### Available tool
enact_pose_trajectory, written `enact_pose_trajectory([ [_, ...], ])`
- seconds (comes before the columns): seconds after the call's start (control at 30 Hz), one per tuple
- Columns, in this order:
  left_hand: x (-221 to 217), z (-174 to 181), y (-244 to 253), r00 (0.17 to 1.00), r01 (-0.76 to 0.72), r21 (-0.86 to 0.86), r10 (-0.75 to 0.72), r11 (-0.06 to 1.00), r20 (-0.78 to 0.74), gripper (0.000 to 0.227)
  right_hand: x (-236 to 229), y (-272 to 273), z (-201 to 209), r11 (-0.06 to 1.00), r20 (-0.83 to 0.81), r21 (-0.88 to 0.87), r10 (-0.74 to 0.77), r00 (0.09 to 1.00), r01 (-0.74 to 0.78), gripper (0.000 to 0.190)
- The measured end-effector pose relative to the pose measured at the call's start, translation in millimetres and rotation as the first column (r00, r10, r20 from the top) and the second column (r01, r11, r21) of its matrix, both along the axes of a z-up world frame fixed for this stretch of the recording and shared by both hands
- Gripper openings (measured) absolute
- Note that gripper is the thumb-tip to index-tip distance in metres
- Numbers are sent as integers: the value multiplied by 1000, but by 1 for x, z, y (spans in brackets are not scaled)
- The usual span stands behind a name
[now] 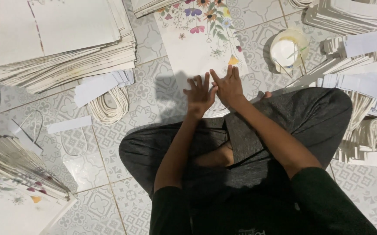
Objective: The person sits on the floor and assembles paper bags by applying glue to paper strips and attaching them to the bag bodies. They handle stacks of bag bodies and paper strips, using a brush to apply adhesive and pressing the strips into place.
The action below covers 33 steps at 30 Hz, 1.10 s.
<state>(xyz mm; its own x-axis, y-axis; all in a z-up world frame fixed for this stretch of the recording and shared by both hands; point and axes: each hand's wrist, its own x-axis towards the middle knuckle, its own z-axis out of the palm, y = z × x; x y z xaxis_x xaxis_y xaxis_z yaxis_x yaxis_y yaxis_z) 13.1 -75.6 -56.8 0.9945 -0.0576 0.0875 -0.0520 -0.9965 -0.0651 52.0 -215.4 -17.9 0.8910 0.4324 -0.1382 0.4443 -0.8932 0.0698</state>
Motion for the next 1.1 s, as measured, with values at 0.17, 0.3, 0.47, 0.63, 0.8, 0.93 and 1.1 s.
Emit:
enact_pose_trajectory([
  [0.17,-2,-2,5,972,45,-115,-17,992,236,80,14,-34,-43,922,269,323,128,955,-215,55],
  [0.3,-12,1,16,981,68,-288,-11,955,194,85,8,-47,-26,883,220,410,148,964,-229,55],
  [0.47,-19,37,24,995,15,-420,-57,907,-87,84,7,-69,22,869,-191,485,215,958,-98,55],
  [0.63,-21,50,26,965,-46,-457,-78,888,-249,77,10,-59,20,948,-334,308,186,924,-79,71],
  [0.8,-17,44,27,943,-92,-448,-66,889,-326,80,10,-58,22,984,-360,163,123,925,-67,73],
  [0.93,-12,9,43,993,-112,-467,90,877,-71,61,23,-72,4,791,103,594,107,989,-148,34],
  [1.1,-21,13,67,956,-269,-630,280,728,-85,35,51,-77,-34,541,-300,695,-380,875,474,66],
])
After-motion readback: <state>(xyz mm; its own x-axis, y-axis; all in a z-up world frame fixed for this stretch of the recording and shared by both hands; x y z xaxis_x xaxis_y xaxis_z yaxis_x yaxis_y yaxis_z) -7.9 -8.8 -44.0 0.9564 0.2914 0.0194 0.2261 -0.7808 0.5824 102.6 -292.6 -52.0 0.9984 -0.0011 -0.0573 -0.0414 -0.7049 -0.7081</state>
